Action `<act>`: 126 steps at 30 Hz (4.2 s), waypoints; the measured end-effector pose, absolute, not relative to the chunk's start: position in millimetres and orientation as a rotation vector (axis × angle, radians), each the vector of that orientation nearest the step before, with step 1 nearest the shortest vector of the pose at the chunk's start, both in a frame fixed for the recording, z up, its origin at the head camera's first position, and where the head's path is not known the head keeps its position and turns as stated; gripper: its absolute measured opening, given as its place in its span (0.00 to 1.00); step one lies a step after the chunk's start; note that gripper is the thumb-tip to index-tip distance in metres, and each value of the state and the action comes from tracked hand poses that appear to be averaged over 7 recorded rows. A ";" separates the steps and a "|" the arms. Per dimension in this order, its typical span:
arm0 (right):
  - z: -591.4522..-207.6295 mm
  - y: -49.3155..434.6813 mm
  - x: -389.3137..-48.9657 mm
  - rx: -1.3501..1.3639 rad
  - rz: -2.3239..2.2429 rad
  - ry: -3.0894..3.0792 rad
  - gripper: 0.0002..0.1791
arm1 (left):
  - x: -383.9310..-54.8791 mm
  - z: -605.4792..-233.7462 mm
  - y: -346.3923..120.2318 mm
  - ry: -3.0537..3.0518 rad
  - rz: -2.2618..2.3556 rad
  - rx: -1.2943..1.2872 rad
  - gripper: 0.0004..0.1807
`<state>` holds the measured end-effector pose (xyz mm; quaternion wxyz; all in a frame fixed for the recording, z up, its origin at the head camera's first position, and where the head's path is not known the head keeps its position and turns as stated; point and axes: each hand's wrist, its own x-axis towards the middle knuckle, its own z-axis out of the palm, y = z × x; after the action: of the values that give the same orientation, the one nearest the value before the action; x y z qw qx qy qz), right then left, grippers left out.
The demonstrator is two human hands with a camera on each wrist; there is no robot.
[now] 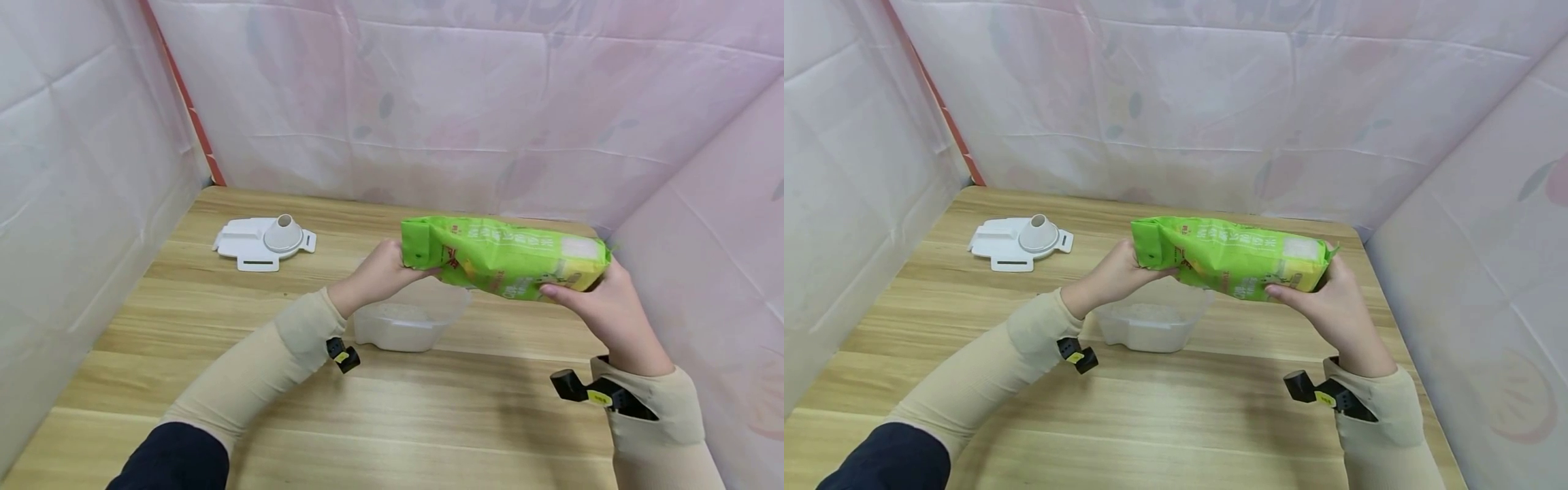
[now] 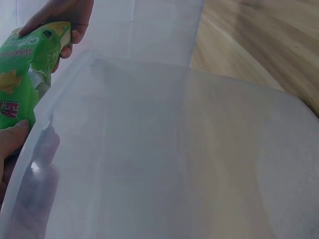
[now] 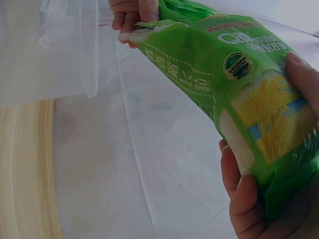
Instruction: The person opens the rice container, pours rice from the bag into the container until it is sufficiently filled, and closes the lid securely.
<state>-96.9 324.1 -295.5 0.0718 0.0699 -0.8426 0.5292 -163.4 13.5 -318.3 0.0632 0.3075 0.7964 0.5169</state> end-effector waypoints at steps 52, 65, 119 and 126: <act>-308.0 281.4 -114.1 0.362 1.702 -2.557 0.33 | -153.1 -320.6 -35.5 2.537 1.521 0.845 0.13; -301.7 260.6 -119.3 0.449 1.787 -2.524 0.35 | -150.9 -320.5 -52.7 2.510 1.613 0.843 0.18; -298.0 313.3 -102.2 0.324 1.582 -2.547 0.36 | -160.2 -325.1 -0.4 2.346 1.570 0.979 0.19; -296.4 317.3 -95.3 0.258 1.508 -2.575 0.38 | -157.8 -322.2 3.9 2.346 1.543 0.990 0.18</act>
<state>-95.3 317.3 -296.4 0.0733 0.0858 -0.8573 0.5023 -157.8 3.9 -322.2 0.0819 0.3315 0.7854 0.5164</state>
